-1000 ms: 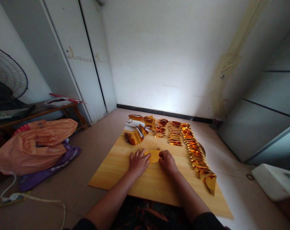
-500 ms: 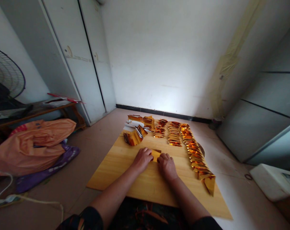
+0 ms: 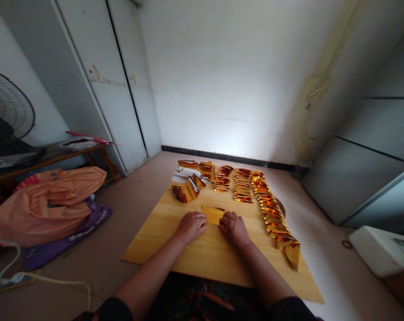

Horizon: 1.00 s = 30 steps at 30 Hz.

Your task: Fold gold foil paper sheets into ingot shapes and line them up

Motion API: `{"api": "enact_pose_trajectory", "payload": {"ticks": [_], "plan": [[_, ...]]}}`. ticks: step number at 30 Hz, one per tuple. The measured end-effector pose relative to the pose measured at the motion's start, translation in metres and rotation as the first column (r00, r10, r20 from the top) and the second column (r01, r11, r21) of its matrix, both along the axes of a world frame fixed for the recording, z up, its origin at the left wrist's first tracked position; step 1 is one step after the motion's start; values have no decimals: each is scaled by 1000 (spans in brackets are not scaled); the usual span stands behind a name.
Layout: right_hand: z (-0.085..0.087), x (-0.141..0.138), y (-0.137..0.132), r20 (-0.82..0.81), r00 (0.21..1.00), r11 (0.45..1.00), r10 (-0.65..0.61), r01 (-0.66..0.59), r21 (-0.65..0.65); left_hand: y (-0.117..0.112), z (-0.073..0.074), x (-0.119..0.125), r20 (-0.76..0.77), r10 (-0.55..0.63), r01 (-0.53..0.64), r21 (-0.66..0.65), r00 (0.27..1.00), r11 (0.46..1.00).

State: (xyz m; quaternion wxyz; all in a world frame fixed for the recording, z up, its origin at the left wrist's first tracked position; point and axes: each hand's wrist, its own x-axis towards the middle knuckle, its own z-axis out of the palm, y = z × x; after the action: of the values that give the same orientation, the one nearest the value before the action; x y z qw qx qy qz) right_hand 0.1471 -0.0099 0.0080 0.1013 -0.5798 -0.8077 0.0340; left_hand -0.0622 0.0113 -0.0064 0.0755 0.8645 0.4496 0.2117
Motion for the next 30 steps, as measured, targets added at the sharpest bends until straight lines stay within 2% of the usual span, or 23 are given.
{"api": "enact_pose_trajectory", "payload": {"ticks": [6, 11, 19, 22, 26, 30], "plan": [[2, 4, 7, 25, 998, 998, 57, -57, 14, 17, 3, 9, -136, -44, 50, 42, 990, 998], [-1, 6, 11, 93, 991, 994, 100, -104, 42, 21, 2, 7, -177, -70, 85, 80, 982, 993], [7, 9, 23, 146, 969, 980, 198, -199, -6, 23, 9, 6, -186, -117, 122, 11, 975, 993], [6, 10, 26, 84, 981, 984, 177, -176, -15, 23, 10, 8, -180, -102, 103, -2, 978, 995], [4, 15, 31, -100, 988, 986, 118, -128, -102, 23, 9, 11, -156, -75, 76, 2, 985, 997], [3, 18, 33, -239, 969, 987, 68, -101, -128, 26, 5, 15, -37, 7, -9, -50, 999, 999]]}}
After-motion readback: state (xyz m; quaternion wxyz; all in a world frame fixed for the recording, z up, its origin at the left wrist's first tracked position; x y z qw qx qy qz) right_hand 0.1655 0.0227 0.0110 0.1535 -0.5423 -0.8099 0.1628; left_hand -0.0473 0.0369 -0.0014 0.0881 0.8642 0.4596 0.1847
